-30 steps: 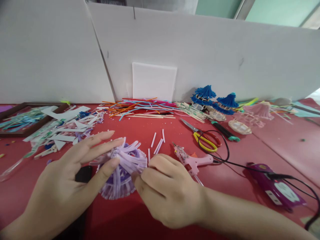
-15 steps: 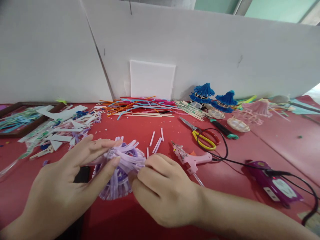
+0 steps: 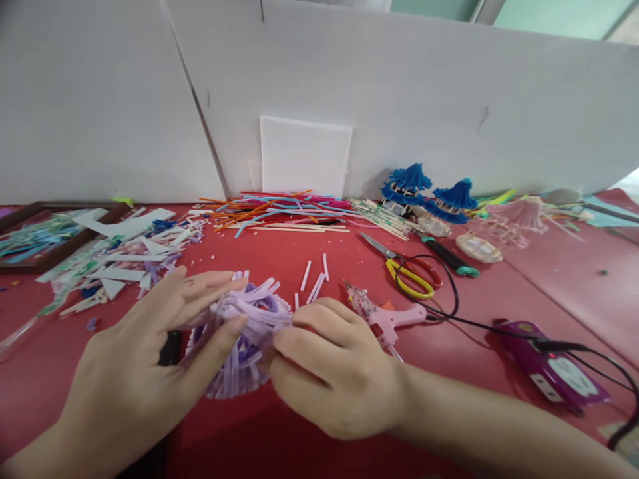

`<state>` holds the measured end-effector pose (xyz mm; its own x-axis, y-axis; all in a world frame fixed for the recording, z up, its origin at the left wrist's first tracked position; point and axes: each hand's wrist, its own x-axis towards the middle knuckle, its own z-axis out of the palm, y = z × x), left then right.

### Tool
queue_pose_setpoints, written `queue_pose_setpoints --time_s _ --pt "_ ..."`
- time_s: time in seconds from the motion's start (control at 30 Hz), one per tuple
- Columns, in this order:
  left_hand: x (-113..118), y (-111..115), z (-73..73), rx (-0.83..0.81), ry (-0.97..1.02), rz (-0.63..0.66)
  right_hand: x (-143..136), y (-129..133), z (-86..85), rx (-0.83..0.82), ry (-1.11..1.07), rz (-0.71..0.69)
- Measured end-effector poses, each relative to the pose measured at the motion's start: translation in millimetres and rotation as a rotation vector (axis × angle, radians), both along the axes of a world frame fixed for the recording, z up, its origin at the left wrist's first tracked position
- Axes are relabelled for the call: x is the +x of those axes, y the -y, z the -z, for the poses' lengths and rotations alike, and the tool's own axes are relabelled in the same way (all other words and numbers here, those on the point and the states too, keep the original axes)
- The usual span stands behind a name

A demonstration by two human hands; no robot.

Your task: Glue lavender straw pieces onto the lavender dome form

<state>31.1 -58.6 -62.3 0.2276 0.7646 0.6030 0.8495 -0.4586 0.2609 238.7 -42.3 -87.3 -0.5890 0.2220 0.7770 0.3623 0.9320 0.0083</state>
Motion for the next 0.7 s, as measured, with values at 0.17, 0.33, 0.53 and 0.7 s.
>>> queue_pose_setpoints --time_s 0.17,0.33,0.53,0.7 --pt "-1 -1 1.1 0.024 -0.007 -0.011 -2 1 0.9 -0.017 0.014 0.019" --pt "-1 -2 1.0 0.024 0.006 -0.004 -3 -2 -1.4 -0.001 0.028 0.038" --pt "-5 -4 -1.0 -0.033 0.068 0.021 9 -19 -2.5 0.189 0.01 -0.054" --pt "-11 -9 -7.0 -0.149 0.129 0.088 9 -27 -4.7 0.126 0.074 -0.113"
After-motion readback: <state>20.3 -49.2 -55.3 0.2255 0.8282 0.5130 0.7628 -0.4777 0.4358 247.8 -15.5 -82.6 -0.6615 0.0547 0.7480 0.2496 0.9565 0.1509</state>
